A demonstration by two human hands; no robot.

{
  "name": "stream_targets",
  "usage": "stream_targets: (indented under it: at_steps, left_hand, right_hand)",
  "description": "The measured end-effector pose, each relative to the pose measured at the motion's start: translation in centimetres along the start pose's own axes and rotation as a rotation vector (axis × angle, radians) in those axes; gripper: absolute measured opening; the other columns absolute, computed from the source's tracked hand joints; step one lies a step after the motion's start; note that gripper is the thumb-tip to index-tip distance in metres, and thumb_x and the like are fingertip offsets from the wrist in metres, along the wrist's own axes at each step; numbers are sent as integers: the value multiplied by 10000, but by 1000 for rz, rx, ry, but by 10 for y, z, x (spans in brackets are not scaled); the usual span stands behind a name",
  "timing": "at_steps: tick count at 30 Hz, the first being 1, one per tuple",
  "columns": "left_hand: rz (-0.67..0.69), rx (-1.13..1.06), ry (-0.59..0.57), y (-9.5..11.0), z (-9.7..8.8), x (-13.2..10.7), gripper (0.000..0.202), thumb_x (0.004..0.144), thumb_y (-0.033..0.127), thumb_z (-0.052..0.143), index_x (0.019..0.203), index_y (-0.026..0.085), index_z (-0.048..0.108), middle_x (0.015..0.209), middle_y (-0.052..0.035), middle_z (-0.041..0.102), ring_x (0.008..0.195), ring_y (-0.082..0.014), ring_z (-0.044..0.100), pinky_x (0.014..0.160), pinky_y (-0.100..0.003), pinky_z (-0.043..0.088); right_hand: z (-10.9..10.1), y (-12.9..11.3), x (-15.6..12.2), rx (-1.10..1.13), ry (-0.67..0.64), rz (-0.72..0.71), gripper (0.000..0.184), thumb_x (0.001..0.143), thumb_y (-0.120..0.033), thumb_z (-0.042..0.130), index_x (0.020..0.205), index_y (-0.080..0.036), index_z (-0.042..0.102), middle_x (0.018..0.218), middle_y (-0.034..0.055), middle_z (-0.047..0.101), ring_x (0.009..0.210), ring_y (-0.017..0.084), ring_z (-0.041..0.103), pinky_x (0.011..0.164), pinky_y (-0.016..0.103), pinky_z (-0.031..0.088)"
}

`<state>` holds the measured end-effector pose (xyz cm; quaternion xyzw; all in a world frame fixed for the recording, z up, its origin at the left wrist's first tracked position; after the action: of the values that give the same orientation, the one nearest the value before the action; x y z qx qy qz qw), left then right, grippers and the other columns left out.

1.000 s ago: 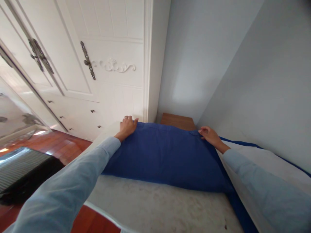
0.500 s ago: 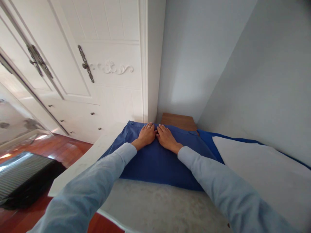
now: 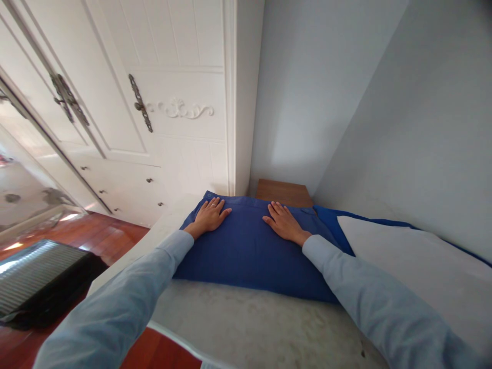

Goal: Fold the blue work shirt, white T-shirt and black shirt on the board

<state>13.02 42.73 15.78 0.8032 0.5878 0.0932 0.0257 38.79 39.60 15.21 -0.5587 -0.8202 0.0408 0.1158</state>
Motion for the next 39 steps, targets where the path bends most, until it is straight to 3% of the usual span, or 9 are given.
stream_targets:
  at_steps: [9, 13, 22, 25, 27, 30, 34, 36, 39]
  left_hand:
    - [141, -108, -10, -39, -6, -13, 779, 966, 639, 206, 1473, 104, 459, 1572, -138, 387, 1475, -254, 317, 1222, -407, 217]
    - [147, -73, -25, -55, -8, -24, 810, 960, 646, 171, 1485, 90, 441, 1576, -135, 382, 1481, -243, 305, 1226, -385, 208]
    - [68, 10, -30, -74, -26, -60, 765, 976, 599, 151, 1487, 101, 427, 1564, -142, 396, 1459, -258, 350, 1200, -421, 271]
    - [91, 17, 0, -57, -39, -70, 739, 984, 611, 161, 1498, 142, 412, 1569, -131, 393, 1473, -263, 320, 1194, -453, 278]
    - [138, 10, 16, -32, -46, -73, 744, 985, 627, 169, 1511, 150, 389, 1588, -131, 356, 1490, -264, 278, 1203, -458, 254]
    - [284, -13, 25, 28, -52, -74, 737, 993, 627, 184, 1528, 150, 358, 1610, -130, 307, 1506, -261, 229, 1215, -453, 219]
    - [470, -73, 3, 101, -46, -76, 690, 1021, 561, 158, 1553, 144, 301, 1620, -123, 285, 1517, -217, 195, 1235, -412, 156]
    - [475, -116, -12, 116, -38, -77, 694, 1023, 555, 140, 1566, 140, 264, 1623, -125, 278, 1519, -207, 184, 1232, -397, 163]
    - [448, -126, -68, 114, -19, -82, 710, 1012, 590, 149, 1567, 163, 268, 1629, -120, 260, 1520, -215, 177, 1230, -409, 157]
  right_hand:
    - [-5, 78, -29, -122, 29, 102, 854, 976, -660, 161, 1500, -29, 395, 1550, 238, 387, 1464, 333, 326, 1191, 495, 260]
    - [-9, 86, -38, -114, 68, 52, 833, 968, -673, 145, 1492, -97, 440, 1518, 189, 460, 1440, 321, 379, 1186, 502, 287]
    - [-24, 79, -53, -146, 94, 22, 754, 1001, -568, 192, 1462, -32, 453, 1503, 234, 461, 1426, 331, 399, 1185, 521, 284]
    - [-34, 63, -55, -148, 146, 24, 735, 1007, -551, 203, 1461, -27, 449, 1493, 244, 469, 1417, 344, 408, 1170, 524, 306]
    - [-41, 37, -53, -109, 182, 3, 727, 1010, -554, 204, 1479, -45, 427, 1507, 232, 456, 1426, 339, 396, 1165, 518, 321]
    - [-46, -24, -48, -32, 200, -102, 730, 1008, -580, 212, 1502, -78, 401, 1527, 204, 440, 1444, 319, 372, 1168, 501, 329]
    - [-38, -99, -44, -16, 178, -204, 728, 1021, -531, 239, 1494, 4, 382, 1551, 246, 380, 1467, 320, 325, 1196, 480, 282]
    - [-28, -113, -43, -23, 152, -167, 686, 1033, -471, 216, 1502, 7, 363, 1546, 254, 382, 1462, 321, 335, 1188, 503, 286]
    - [-9, -111, -48, -28, 66, -119, 683, 1036, -474, 183, 1503, -16, 375, 1540, 243, 398, 1455, 322, 348, 1180, 516, 291]
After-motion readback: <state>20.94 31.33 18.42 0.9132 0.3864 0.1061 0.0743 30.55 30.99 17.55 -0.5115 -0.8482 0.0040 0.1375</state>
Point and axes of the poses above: each hand's wrist, its own x-axis towards the middle knuckle, its own z-axis out of the palm, y = z × x, the point moved 8 cm from there along x, towards the middle knuckle
